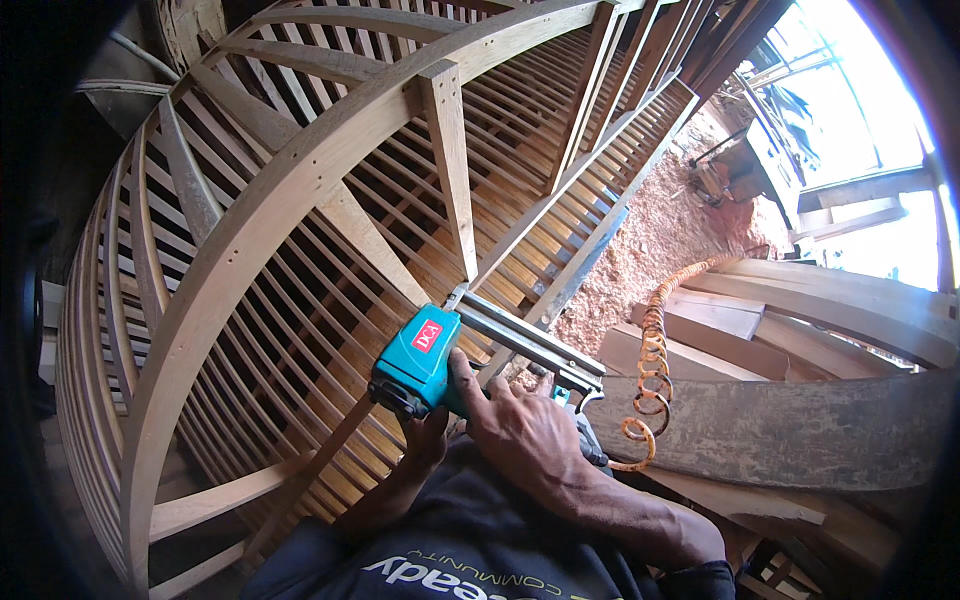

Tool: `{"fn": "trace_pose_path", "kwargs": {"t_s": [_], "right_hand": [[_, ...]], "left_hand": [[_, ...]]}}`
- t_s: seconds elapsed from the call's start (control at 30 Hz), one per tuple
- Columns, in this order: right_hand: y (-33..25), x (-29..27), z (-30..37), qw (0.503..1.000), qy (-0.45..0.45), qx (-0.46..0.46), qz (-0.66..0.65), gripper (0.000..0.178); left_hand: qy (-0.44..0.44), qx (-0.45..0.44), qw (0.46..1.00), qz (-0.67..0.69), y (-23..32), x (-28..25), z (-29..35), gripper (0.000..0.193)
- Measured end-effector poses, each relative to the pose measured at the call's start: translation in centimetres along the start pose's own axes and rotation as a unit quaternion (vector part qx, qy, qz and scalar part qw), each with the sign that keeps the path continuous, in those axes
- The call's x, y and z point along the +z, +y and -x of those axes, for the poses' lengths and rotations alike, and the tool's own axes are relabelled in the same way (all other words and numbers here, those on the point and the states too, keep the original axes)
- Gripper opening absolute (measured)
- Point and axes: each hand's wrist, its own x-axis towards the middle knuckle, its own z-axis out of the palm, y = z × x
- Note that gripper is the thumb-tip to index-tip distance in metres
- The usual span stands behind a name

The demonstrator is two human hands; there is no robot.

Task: The person assembles a curved wooden frame by placing thin wooden slats into position and securing them with a pneumatic nail gun. The person repeatedly aligns each slat and fastens it to the structure, working along the curve of the frame.

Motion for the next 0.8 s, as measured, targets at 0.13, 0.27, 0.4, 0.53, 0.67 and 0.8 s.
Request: {"fn": "trace_pose_path", "kwargs": {"t_s": [0.13, 0.27, 0.4, 0.53, 0.67, 0.8], "right_hand": [[0.2, 0.2, -0.1, 1.0, -0.006, -0.004, -0.001, 0.085], [0.2, 0.1, -0.2, 0.999, 0.024, -0.031, -0.036, 0.06], [0.1, -0.3, -0.2, 0.999, 0.007, -0.028, -0.03, 0.061], [0.1, -1.0, -0.1, 0.998, -0.058, -0.002, -0.004, 0.081], [0.0, -0.8, -0.3, 0.999, -0.049, -0.002, 0.001, 0.08], [0.1, -0.7, -0.1, 0.999, -0.036, -0.008, 0.007, 0.08]], "left_hand": [[-0.004, -0.05, 0.999, 0.008, -1.0, -0.4, 0.1, 0.083], [-0.011, 0.023, 1.0, 0.011, -1.5, 0.0, -0.3, 0.084], [0.001, 0.027, 0.999, -0.023, -0.5, 0.3, -0.3, 0.084], [-0.02, 0.059, 0.995, -0.082, 0.5, 0.4, -0.4, 0.064], [-0.025, 0.08, 0.993, -0.081, -0.2, 0.1, -0.8, 0.085], [-0.038, 0.082, 0.993, -0.082, -0.3, -0.1, -0.2, 0.08]]}}
